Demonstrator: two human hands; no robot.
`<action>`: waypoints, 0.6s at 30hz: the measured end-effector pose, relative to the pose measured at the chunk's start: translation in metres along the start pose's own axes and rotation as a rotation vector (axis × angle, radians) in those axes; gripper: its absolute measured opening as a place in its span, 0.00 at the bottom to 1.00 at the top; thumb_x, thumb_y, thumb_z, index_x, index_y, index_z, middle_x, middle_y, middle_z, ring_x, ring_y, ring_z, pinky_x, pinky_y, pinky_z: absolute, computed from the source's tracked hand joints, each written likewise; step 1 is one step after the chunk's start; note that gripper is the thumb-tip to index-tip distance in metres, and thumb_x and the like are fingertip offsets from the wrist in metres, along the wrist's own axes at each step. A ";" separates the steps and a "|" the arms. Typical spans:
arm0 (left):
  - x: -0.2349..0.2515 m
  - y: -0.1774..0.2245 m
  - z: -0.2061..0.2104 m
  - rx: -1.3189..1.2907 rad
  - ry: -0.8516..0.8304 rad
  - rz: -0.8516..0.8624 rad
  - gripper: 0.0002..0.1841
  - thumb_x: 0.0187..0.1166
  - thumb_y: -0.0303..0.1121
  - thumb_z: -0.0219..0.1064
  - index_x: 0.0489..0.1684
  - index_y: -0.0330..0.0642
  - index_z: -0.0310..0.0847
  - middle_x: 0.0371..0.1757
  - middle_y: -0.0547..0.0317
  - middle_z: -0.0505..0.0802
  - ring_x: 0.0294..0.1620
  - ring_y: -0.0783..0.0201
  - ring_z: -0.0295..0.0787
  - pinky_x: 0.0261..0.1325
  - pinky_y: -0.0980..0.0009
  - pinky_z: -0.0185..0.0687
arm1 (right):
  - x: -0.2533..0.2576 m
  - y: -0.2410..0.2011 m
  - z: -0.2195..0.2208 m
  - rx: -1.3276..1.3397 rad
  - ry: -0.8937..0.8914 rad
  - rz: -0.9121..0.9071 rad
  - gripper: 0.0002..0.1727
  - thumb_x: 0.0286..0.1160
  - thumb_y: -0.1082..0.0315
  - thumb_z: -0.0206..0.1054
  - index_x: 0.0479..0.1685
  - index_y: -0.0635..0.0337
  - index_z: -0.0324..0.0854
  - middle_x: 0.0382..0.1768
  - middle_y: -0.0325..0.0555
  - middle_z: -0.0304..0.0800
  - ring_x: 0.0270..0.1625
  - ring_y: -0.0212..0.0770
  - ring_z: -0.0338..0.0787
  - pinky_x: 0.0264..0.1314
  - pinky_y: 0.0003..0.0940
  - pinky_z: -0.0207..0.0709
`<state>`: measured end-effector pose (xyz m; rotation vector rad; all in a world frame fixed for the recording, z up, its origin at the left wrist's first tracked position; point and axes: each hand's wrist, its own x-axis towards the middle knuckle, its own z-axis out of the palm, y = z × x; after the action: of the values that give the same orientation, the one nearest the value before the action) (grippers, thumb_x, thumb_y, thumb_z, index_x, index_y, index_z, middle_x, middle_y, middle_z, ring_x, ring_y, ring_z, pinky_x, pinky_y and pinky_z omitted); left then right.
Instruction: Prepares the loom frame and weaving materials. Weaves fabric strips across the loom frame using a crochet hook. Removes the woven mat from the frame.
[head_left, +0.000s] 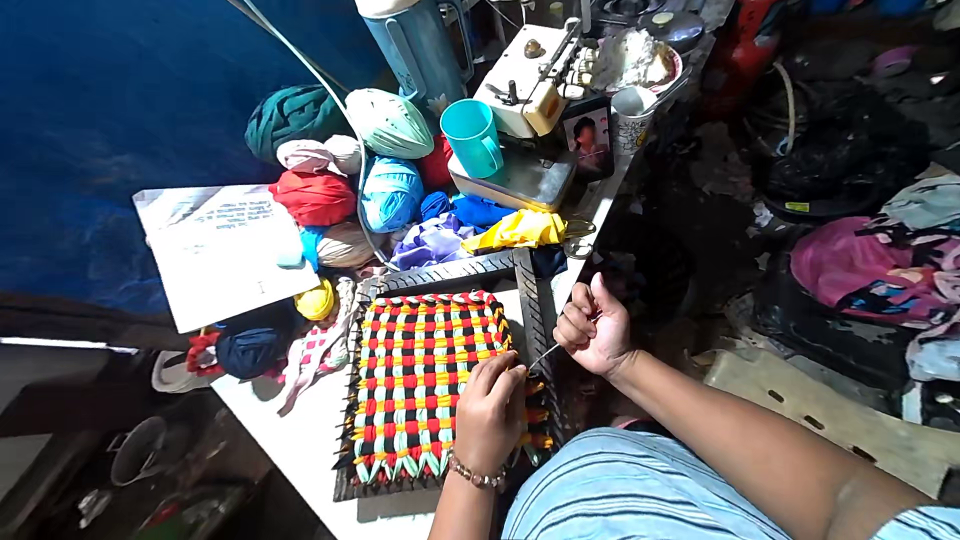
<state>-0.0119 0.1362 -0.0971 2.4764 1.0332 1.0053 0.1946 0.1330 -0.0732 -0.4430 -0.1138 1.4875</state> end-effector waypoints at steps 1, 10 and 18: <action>0.000 0.000 0.000 0.007 -0.004 -0.003 0.10 0.77 0.32 0.64 0.35 0.46 0.94 0.51 0.51 0.97 0.56 0.57 0.94 0.61 0.69 0.88 | 0.000 0.000 0.000 -0.020 -0.034 0.005 0.32 0.88 0.41 0.50 0.09 0.43 0.71 0.04 0.26 0.63 0.08 0.24 0.68 0.16 0.21 0.65; 0.000 0.001 0.002 0.068 -0.031 0.023 0.10 0.77 0.33 0.64 0.36 0.48 0.94 0.51 0.52 0.97 0.56 0.55 0.94 0.60 0.66 0.89 | -0.002 0.002 -0.005 -0.186 -0.227 0.017 0.26 0.76 0.38 0.67 0.12 0.40 0.75 0.08 0.22 0.64 0.13 0.21 0.70 0.22 0.19 0.68; 0.000 0.003 0.003 0.100 -0.040 0.017 0.10 0.78 0.34 0.64 0.36 0.49 0.94 0.50 0.53 0.97 0.54 0.55 0.95 0.55 0.66 0.90 | -0.005 0.003 0.004 -0.627 -0.719 -0.200 0.25 0.86 0.40 0.58 0.21 0.45 0.71 0.16 0.21 0.67 0.23 0.15 0.70 0.29 0.14 0.64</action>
<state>-0.0081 0.1343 -0.0977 2.5784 1.0759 0.9262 0.1897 0.1290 -0.0697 -0.3556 -1.1812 1.3314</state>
